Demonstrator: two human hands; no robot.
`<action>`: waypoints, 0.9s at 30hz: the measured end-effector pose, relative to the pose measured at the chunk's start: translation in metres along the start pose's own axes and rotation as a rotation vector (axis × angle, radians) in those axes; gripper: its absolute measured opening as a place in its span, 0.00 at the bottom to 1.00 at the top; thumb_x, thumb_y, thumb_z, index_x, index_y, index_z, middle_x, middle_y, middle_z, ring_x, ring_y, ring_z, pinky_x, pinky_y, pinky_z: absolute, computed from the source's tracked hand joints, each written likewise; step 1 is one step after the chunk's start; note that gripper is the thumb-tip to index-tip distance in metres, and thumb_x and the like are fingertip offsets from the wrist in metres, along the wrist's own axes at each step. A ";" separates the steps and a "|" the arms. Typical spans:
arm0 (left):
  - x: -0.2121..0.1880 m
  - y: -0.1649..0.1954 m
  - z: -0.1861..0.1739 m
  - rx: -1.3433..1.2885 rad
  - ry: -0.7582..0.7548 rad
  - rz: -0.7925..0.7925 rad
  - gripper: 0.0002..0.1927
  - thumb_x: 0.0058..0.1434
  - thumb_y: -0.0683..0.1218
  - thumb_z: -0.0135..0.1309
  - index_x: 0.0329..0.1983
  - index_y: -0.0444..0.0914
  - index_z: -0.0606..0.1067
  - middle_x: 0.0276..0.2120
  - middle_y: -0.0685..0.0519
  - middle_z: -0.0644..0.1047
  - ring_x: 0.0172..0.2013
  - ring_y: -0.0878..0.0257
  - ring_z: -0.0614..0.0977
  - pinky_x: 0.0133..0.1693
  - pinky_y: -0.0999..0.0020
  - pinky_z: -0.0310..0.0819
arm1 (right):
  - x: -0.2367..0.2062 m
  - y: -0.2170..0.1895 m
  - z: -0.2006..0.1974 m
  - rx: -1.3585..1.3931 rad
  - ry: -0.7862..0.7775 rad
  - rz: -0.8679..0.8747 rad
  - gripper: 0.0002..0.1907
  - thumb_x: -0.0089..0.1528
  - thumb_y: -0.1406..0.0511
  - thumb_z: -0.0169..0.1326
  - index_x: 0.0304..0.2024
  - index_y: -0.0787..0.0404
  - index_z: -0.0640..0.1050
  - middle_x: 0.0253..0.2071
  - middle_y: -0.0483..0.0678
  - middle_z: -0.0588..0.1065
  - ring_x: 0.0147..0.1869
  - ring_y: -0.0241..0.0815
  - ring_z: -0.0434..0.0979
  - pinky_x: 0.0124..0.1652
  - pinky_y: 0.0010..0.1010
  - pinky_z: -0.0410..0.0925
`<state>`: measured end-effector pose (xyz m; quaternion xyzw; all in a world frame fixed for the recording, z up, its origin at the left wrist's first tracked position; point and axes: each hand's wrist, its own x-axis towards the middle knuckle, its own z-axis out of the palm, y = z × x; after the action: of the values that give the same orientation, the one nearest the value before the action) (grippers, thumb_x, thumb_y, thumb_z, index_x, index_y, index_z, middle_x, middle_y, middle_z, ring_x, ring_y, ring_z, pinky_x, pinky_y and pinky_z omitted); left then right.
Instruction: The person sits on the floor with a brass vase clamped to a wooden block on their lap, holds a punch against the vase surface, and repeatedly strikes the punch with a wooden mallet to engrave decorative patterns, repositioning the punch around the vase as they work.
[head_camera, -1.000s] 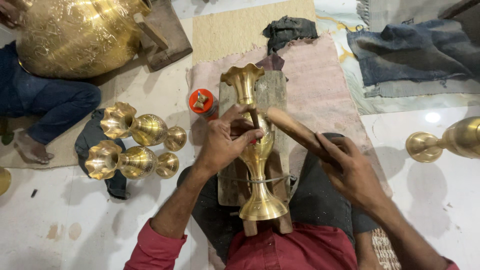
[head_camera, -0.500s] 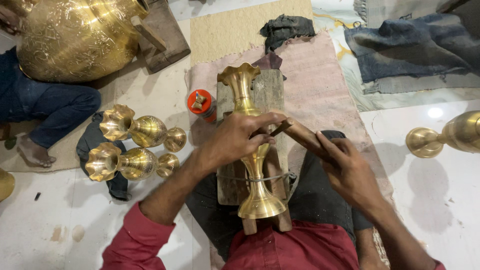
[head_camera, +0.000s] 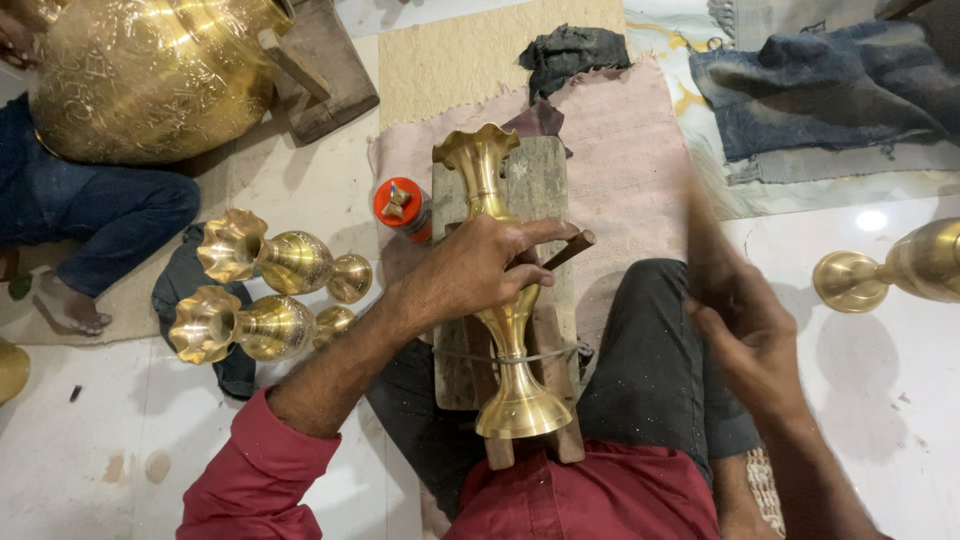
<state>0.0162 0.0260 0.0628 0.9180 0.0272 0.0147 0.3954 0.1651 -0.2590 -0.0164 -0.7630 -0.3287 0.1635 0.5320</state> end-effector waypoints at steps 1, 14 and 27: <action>0.001 -0.001 -0.001 0.016 -0.009 -0.004 0.28 0.59 0.44 0.64 0.63 0.41 0.74 0.33 0.46 0.85 0.34 0.60 0.89 0.42 0.62 0.83 | 0.000 0.000 0.000 0.196 -0.004 0.053 0.36 0.63 0.75 0.55 0.73 0.51 0.66 0.56 0.50 0.75 0.60 0.42 0.77 0.57 0.30 0.72; 0.007 -0.010 0.002 0.043 -0.048 0.014 0.30 0.58 0.48 0.65 0.64 0.44 0.73 0.30 0.48 0.85 0.28 0.63 0.87 0.38 0.62 0.82 | -0.003 0.027 0.002 0.103 -0.010 0.031 0.20 0.67 0.75 0.55 0.62 0.64 0.72 0.48 0.53 0.74 0.53 0.41 0.77 0.52 0.32 0.75; 0.013 -0.017 -0.001 0.023 -0.084 0.053 0.28 0.59 0.48 0.66 0.64 0.46 0.75 0.47 0.52 0.84 0.21 0.67 0.83 0.32 0.66 0.81 | -0.006 0.015 0.012 0.014 0.032 -0.012 0.32 0.65 0.75 0.54 0.71 0.50 0.69 0.59 0.55 0.70 0.59 0.45 0.76 0.58 0.37 0.75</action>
<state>0.0285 0.0392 0.0513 0.9226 -0.0135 -0.0139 0.3853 0.1579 -0.2577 -0.0353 -0.7599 -0.3235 0.1502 0.5434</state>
